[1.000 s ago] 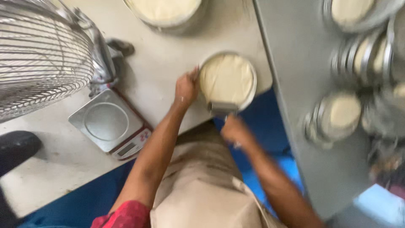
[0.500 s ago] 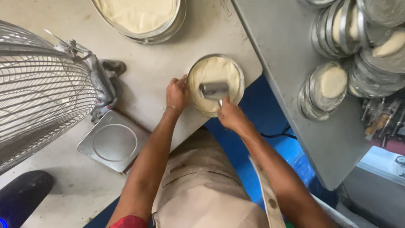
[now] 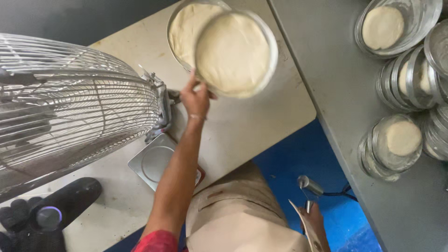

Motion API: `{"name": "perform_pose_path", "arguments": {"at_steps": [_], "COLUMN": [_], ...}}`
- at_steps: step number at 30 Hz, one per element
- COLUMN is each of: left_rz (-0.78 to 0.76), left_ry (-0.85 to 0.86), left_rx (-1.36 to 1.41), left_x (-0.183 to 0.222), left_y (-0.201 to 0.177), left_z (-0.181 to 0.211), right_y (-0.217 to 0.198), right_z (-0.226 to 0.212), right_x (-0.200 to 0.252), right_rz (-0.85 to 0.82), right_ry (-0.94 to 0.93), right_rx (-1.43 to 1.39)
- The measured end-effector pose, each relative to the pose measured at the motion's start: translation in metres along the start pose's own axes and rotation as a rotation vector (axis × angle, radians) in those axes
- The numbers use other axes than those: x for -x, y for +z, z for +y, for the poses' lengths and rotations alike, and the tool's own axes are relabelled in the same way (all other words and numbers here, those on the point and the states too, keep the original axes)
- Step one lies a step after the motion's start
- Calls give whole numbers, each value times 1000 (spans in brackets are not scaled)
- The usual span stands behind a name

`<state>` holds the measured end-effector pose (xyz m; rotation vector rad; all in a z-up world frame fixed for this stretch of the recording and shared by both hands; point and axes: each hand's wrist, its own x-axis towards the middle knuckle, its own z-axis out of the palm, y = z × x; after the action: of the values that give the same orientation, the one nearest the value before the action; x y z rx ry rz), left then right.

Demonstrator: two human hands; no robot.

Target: The person uses a roller to flatten small portions of dough in metal pans, transfers them between stacks, and presses some dough by hand.

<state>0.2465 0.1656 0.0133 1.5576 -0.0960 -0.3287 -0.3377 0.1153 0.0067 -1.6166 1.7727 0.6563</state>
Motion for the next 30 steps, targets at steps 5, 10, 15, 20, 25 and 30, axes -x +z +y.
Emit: {"name": "perform_pose_path", "arguments": {"at_steps": [5, 10, 15, 20, 25, 30], "left_rz": [222, 409, 64, 24, 253, -24], "left_ry": [-101, -86, -53, -32, 0, 428], "left_rx": [135, -780, -144, -232, -1200, -540], "left_x": [-80, -139, -219, -197, -145, -2], "left_y": [-5, -17, -11, -23, -11, 162], "left_z": [-40, -67, -50, -50, -30, -59], "right_y": [-9, -19, -66, -105, -114, -103], "right_z": [11, 47, 79, 124, 165, 198], "right_x": [-13, -52, -88, -114, -151, -159], "right_rz": [-64, -97, -30, 123, 4, 36], "right_ry": [53, 54, 125, -319, 43, 304], "right_rx": [-49, -78, -81, 149, -96, -518]}}
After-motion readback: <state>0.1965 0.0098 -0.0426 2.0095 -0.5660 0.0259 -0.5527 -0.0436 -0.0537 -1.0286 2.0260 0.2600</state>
